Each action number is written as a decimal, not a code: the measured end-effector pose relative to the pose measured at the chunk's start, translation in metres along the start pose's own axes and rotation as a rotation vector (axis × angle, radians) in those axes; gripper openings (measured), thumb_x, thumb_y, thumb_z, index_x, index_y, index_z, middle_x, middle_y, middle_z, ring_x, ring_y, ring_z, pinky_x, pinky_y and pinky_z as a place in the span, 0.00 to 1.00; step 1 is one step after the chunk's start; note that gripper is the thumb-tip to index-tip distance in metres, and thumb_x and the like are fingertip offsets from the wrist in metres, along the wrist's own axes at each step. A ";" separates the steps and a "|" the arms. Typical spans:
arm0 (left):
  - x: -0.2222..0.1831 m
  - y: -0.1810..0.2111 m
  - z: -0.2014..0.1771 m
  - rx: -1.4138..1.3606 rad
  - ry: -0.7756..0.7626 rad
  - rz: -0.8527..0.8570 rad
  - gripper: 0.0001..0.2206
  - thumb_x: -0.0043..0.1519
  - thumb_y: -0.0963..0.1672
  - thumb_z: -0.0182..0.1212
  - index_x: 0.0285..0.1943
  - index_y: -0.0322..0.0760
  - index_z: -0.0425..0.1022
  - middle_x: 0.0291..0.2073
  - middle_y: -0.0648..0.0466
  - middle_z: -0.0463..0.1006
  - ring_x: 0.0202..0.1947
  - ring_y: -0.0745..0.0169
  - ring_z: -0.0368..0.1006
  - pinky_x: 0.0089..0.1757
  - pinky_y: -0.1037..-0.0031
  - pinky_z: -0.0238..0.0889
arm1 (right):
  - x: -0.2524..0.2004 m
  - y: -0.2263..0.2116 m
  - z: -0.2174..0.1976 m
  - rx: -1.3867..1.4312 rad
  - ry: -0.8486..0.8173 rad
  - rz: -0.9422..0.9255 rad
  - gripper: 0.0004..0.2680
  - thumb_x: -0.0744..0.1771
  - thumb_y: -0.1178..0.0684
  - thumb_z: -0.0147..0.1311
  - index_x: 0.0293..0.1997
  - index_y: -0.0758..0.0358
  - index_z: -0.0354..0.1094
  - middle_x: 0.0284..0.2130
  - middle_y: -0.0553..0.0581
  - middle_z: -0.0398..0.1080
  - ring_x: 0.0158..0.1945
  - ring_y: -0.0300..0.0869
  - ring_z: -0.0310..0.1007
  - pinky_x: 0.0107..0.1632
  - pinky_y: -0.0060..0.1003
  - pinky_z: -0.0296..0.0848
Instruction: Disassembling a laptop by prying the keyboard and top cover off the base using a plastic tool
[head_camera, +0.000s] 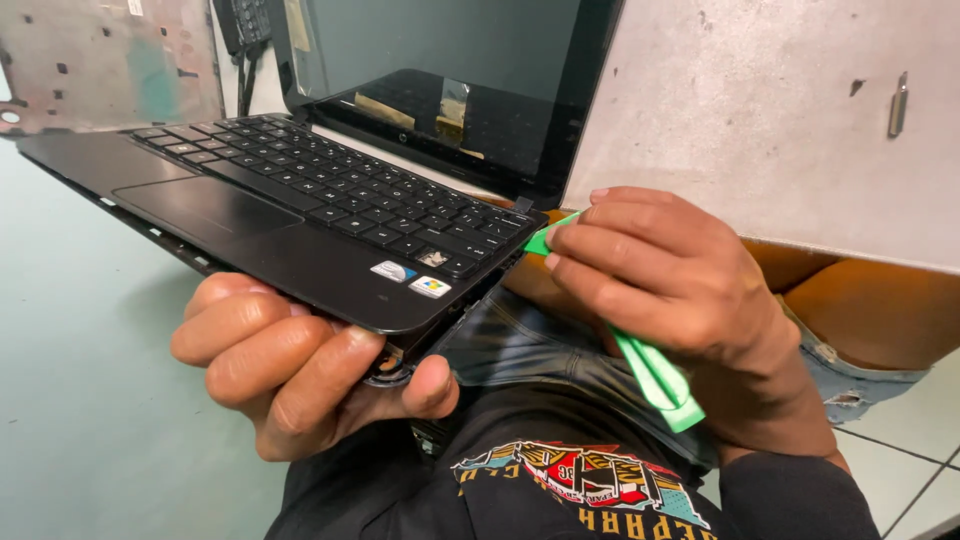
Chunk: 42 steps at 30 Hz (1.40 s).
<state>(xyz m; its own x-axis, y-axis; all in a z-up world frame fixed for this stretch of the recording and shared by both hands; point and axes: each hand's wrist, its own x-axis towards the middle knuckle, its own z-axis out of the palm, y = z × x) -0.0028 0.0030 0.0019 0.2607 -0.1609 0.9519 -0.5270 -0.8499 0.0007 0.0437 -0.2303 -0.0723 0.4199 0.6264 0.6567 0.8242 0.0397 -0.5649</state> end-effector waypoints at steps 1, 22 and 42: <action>0.000 0.000 0.000 0.001 -0.007 -0.006 0.13 0.58 0.53 0.62 0.35 0.46 0.71 0.26 0.63 0.60 0.32 0.64 0.54 0.34 0.69 0.45 | 0.001 -0.001 0.000 -0.008 0.020 0.000 0.04 0.69 0.62 0.56 0.45 0.72 0.73 0.45 0.67 0.76 0.46 0.58 0.77 0.53 0.52 0.79; 0.004 0.000 0.002 -0.030 -0.023 -0.008 0.13 0.58 0.52 0.64 0.35 0.43 0.72 0.26 0.61 0.61 0.30 0.62 0.54 0.33 0.68 0.45 | 0.005 -0.010 -0.030 0.301 -0.082 0.451 0.12 0.70 0.53 0.43 0.45 0.71 0.74 0.43 0.64 0.74 0.45 0.50 0.76 0.49 0.40 0.72; -0.010 -0.007 -0.017 -0.032 -0.048 0.021 0.14 0.56 0.54 0.65 0.33 0.47 0.71 0.24 0.64 0.60 0.29 0.65 0.54 0.32 0.68 0.43 | 0.000 -0.013 -0.001 0.031 0.012 0.432 0.02 0.70 0.61 0.59 0.44 0.68 0.74 0.40 0.59 0.79 0.38 0.51 0.80 0.40 0.42 0.74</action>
<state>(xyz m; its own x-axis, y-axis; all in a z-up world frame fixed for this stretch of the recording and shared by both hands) -0.0148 0.0192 -0.0023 0.2870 -0.2033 0.9361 -0.5580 -0.8298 -0.0091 0.0337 -0.2316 -0.0638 0.7283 0.5814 0.3627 0.5602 -0.2004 -0.8038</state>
